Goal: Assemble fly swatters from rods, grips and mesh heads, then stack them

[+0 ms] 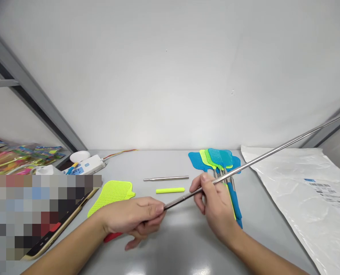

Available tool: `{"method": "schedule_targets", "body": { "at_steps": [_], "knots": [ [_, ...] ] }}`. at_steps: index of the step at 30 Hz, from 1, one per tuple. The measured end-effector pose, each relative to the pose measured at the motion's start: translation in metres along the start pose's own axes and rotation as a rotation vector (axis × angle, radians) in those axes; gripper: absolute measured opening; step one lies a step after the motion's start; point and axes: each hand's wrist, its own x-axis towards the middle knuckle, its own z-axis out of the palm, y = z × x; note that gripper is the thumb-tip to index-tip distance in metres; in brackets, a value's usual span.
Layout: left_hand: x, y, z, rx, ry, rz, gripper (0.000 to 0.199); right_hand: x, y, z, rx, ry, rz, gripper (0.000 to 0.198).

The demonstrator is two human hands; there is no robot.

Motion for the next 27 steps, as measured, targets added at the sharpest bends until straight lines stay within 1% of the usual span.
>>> {"method": "schedule_targets", "body": {
  "at_steps": [2,4,6,10,12,14,16,18,20,24,27],
  "knots": [
    [-0.005,0.002,-0.005,0.004,0.034,-0.002,0.047,0.006,-0.006,-0.007,0.038,0.067,-0.015,0.042],
    [-0.009,0.004,-0.01,0.015,0.052,-0.019,0.047,0.016,-0.014,-0.015,0.124,0.142,-0.061,0.039],
    [-0.012,0.005,-0.014,0.028,0.06,-0.034,0.047,0.025,-0.021,-0.023,0.187,0.182,-0.093,0.038],
    [-0.012,0.005,-0.014,0.065,0.077,0.001,0.047,0.028,-0.028,-0.029,0.158,0.165,-0.124,0.037],
    [-0.009,0.005,-0.009,0.078,0.089,0.013,0.047,0.023,-0.025,-0.027,0.151,0.16,-0.176,0.036],
    [-0.005,0.006,-0.002,0.073,0.092,0.008,0.047,0.015,-0.019,-0.021,0.134,0.131,-0.198,0.035],
    [-0.003,0.007,0.001,0.071,0.08,-0.006,0.046,0.007,-0.012,-0.014,0.074,0.057,-0.15,0.038],
    [-0.004,0.008,0.0,0.081,0.073,-0.023,0.047,0.001,-0.007,-0.008,0.001,-0.007,-0.078,0.043],
    [-0.01,0.011,-0.005,0.092,0.078,-0.037,0.047,-0.002,-0.006,-0.005,-0.026,-0.03,-0.038,0.046],
    [-0.022,0.017,-0.012,0.129,0.125,-0.02,0.046,0.002,-0.011,-0.007,-0.001,-0.009,-0.042,0.044],
    [-0.025,0.019,-0.013,0.22,0.159,-0.001,0.046,0.008,-0.015,-0.013,0.018,0.069,-0.051,0.042]
  ]
}}
